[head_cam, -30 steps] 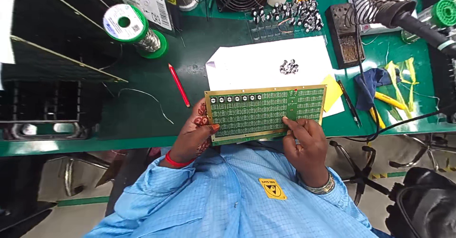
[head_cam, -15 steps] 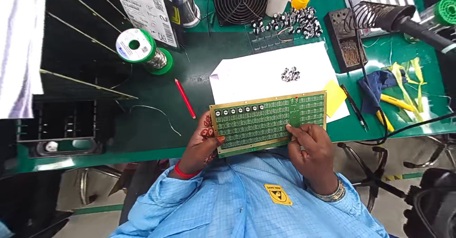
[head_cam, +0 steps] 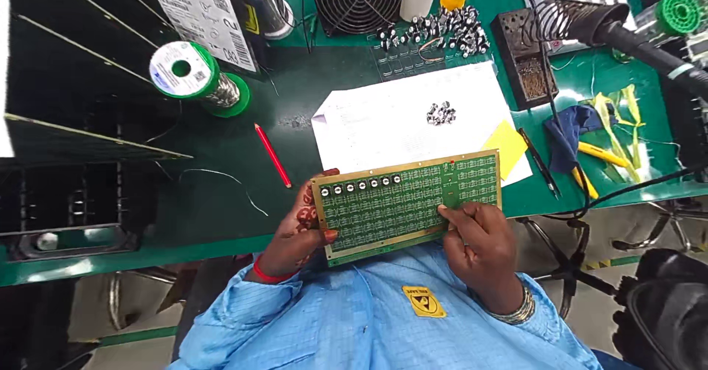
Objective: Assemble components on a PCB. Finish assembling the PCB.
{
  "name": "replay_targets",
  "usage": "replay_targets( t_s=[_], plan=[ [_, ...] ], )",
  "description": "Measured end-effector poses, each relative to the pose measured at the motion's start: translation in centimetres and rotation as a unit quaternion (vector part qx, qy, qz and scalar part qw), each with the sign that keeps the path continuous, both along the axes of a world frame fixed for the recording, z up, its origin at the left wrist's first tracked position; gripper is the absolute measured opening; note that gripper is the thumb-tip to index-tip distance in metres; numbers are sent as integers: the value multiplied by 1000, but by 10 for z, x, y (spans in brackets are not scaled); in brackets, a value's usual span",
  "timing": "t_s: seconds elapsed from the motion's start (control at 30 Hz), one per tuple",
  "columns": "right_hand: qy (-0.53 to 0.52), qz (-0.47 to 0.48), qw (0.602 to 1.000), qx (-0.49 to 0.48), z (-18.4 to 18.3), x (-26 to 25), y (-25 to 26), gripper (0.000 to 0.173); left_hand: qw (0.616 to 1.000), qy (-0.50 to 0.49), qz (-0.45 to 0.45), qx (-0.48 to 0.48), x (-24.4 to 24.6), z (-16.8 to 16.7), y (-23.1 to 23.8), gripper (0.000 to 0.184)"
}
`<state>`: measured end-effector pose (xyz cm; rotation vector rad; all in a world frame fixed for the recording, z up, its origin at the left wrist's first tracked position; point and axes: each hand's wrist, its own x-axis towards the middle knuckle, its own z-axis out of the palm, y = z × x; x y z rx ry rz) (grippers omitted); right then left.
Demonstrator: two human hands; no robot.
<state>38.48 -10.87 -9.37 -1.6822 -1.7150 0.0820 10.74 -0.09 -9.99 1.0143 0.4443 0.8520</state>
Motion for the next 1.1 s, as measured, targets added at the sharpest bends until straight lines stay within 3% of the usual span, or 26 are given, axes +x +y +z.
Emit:
replay_targets(
  t_s=[0.53, 1.1],
  plan=[
    [10, 21, 999, -26, -5, 4, -8, 30, 998, -16, -50, -37, -1, 1, 4, 78],
    [-8, 29, 999, -21, -3, 3, -6, 29, 999, 16, -45, 11, -1, 1, 1, 78]
  ],
)
